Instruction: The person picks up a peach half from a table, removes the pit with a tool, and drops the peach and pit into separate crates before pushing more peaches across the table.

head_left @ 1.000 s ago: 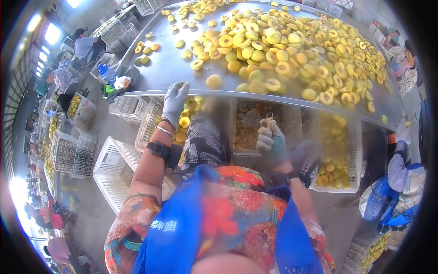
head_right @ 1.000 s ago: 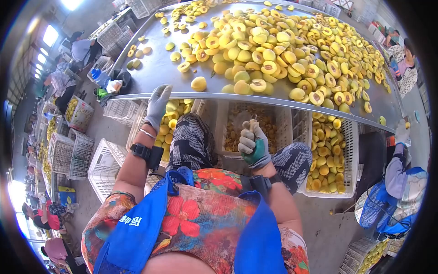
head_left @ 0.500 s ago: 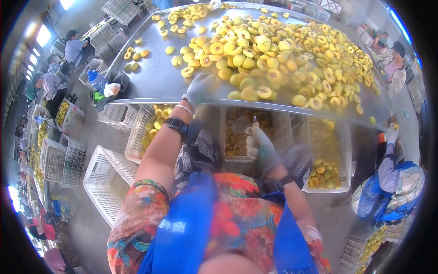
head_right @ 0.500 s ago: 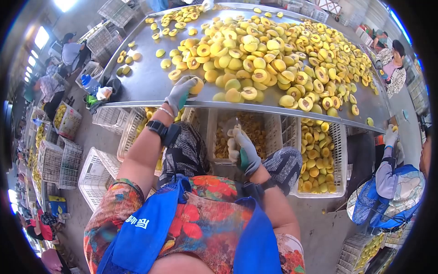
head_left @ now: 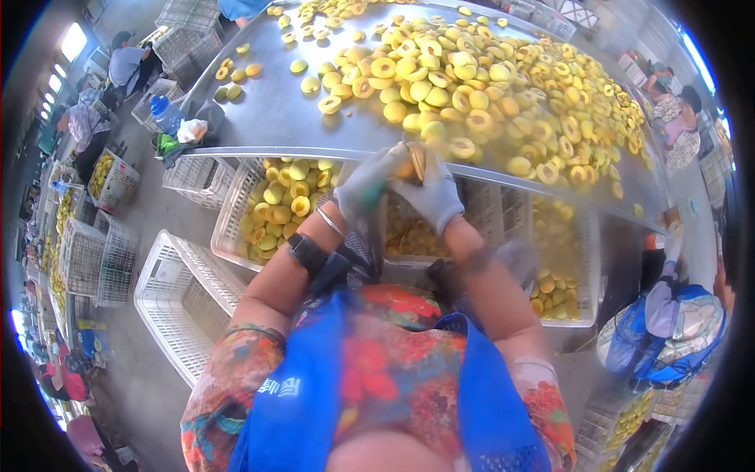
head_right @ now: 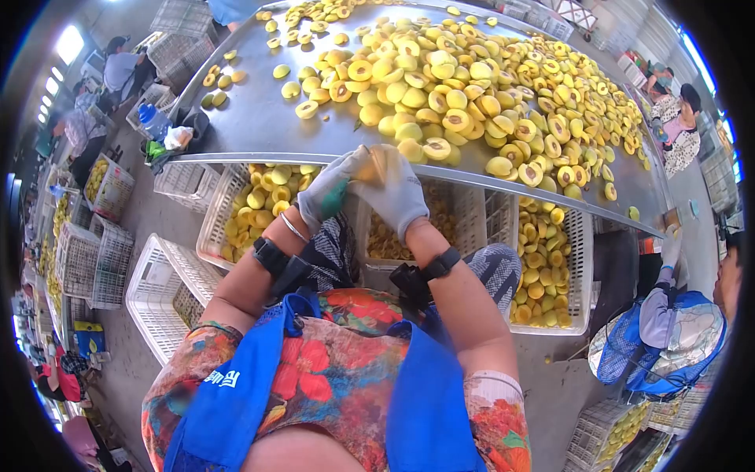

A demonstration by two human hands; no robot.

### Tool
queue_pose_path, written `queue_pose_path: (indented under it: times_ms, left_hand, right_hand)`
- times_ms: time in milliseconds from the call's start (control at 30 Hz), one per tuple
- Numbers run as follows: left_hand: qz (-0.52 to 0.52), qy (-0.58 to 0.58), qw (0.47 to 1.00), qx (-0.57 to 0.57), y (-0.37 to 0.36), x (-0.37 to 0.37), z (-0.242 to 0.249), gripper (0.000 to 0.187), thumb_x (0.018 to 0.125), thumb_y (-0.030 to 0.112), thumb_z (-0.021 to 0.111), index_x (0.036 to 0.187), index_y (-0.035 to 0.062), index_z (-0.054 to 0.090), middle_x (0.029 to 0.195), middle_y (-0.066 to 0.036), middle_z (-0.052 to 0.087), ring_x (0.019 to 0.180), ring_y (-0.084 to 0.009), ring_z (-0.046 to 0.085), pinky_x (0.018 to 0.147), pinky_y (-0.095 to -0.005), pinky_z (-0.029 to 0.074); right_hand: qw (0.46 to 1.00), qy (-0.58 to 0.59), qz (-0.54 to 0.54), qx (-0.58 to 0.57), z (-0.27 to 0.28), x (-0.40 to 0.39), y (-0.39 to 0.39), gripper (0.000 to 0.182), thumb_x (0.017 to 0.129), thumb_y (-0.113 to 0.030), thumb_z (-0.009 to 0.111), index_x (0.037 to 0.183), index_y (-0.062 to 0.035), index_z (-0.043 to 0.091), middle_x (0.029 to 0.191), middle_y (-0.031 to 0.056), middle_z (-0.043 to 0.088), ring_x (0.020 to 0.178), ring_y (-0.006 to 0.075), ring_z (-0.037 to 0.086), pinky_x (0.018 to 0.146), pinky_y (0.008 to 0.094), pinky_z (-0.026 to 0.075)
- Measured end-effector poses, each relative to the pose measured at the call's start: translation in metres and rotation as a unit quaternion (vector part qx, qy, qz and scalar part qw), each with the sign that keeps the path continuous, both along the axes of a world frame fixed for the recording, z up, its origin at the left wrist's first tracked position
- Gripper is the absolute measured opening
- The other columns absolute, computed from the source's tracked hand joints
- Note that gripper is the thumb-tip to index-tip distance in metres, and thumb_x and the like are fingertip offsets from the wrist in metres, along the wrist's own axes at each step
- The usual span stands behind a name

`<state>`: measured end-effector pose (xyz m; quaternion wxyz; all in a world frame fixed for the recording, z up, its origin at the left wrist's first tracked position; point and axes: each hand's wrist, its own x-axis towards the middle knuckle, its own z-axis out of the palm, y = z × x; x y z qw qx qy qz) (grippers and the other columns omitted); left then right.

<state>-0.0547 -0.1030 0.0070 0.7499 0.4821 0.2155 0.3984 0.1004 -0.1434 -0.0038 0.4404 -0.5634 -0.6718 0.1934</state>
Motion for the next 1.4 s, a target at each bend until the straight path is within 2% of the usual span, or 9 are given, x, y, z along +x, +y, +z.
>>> queue_pose_path:
  times_ms: [200,267,400,500,667,767,900,1167,1400]
  left_hand:
    - [0.009,0.08,0.997,0.01,0.023,-0.018,-0.011,0.037,0.102,0.026,0.058,0.128,-0.0001,0.058,0.119,-0.004,0.063,0.105,-0.0106,0.061,0.089,-0.0261,0.051]
    - [0.029,0.033,0.999,0.006,0.028,-0.023,-0.022,0.037,0.102,0.026,0.057,0.127,-0.0008,0.059,0.119,-0.004,0.063,0.106,-0.0111,0.06,0.09,-0.0268,0.051]
    - [0.039,-0.014,0.999,0.009,0.028,-0.033,-0.022,0.037,0.102,0.026,0.056,0.127,-0.0019,0.059,0.118,-0.005,0.064,0.106,-0.0122,0.061,0.091,-0.0281,0.051]
    - [0.056,-0.023,0.998,0.004,0.029,-0.032,-0.024,0.039,0.101,0.026,0.048,0.118,-0.005,0.063,0.111,-0.006,0.064,0.097,-0.0131,0.059,0.086,-0.0257,0.047]
    - [0.071,-0.062,0.991,-0.09,0.042,-0.033,-0.042,0.037,0.101,0.026,0.049,0.118,-0.0034,0.064,0.107,-0.004,0.064,0.093,-0.0114,0.058,0.083,-0.0261,0.047]
    - [0.081,-0.059,0.991,-0.088,0.048,-0.034,-0.048,0.035,0.102,0.026,0.049,0.117,-0.0029,0.063,0.105,-0.004,0.065,0.092,-0.0109,0.058,0.082,-0.026,0.047]
    - [0.102,-0.029,0.994,-0.015,0.054,-0.03,-0.052,0.034,0.103,0.025,0.048,0.116,-0.0032,0.063,0.103,-0.004,0.065,0.092,-0.0109,0.059,0.081,-0.0259,0.048]
    - [0.068,-0.134,0.979,-0.14,0.056,-0.026,-0.049,0.035,0.104,0.026,0.047,0.122,-0.0017,0.058,0.11,-0.007,0.063,0.096,-0.015,0.06,0.086,-0.0292,0.05]
    - [0.089,-0.164,0.962,-0.2,0.048,-0.023,-0.033,0.032,0.104,0.026,0.047,0.122,0.0004,0.056,0.114,-0.008,0.062,0.101,-0.0164,0.06,0.089,-0.0297,0.05]
  right_hand:
    - [0.994,0.065,0.09,0.001,0.003,0.0,0.021,0.067,0.072,-0.032,0.085,0.124,-0.0059,0.053,0.113,0.0137,0.06,0.105,0.0272,0.06,0.092,0.0374,0.049]
    - [0.987,0.088,0.135,-0.007,0.004,-0.002,0.031,0.065,0.071,-0.031,0.086,0.122,-0.0049,0.054,0.11,0.0124,0.061,0.102,0.0238,0.061,0.091,0.0354,0.049]
    - [0.971,0.118,0.167,-0.122,0.024,-0.004,0.04,0.061,0.071,-0.028,0.085,0.119,-0.004,0.056,0.108,0.0094,0.063,0.1,0.018,0.06,0.09,0.0333,0.049]
    - [0.959,0.129,0.185,-0.171,0.027,-0.002,0.05,0.062,0.071,-0.028,0.084,0.121,-0.0043,0.056,0.108,0.0073,0.064,0.098,0.0155,0.06,0.088,0.0319,0.049]
    - [0.935,0.14,0.215,-0.243,0.028,0.001,0.068,0.066,0.07,-0.031,0.082,0.125,-0.0053,0.056,0.104,0.0047,0.063,0.084,0.0107,0.061,0.063,0.0254,0.051]
    - [0.927,0.154,0.229,-0.252,0.023,0.004,0.077,0.065,0.07,-0.03,0.081,0.125,-0.0058,0.056,0.1,0.0033,0.062,0.074,0.0081,0.058,0.051,0.0223,0.045]
    - [0.922,0.184,0.237,-0.246,0.022,0.004,0.083,0.063,0.071,-0.025,0.08,0.125,-0.0059,0.056,0.097,0.0018,0.061,0.07,0.0075,0.056,0.052,0.0214,0.044]
    - [0.879,0.31,0.253,-0.261,0.019,0.009,0.084,0.056,0.076,-0.019,0.078,0.125,-0.0037,0.056,0.095,0.0009,0.061,0.067,0.0059,0.055,0.049,0.0196,0.04]
    - [0.845,0.365,0.264,-0.288,0.012,0.014,0.093,0.05,0.081,-0.018,0.074,0.126,-0.0027,0.059,0.082,-0.0005,0.06,0.052,0.0051,0.047,0.044,0.02,0.034]
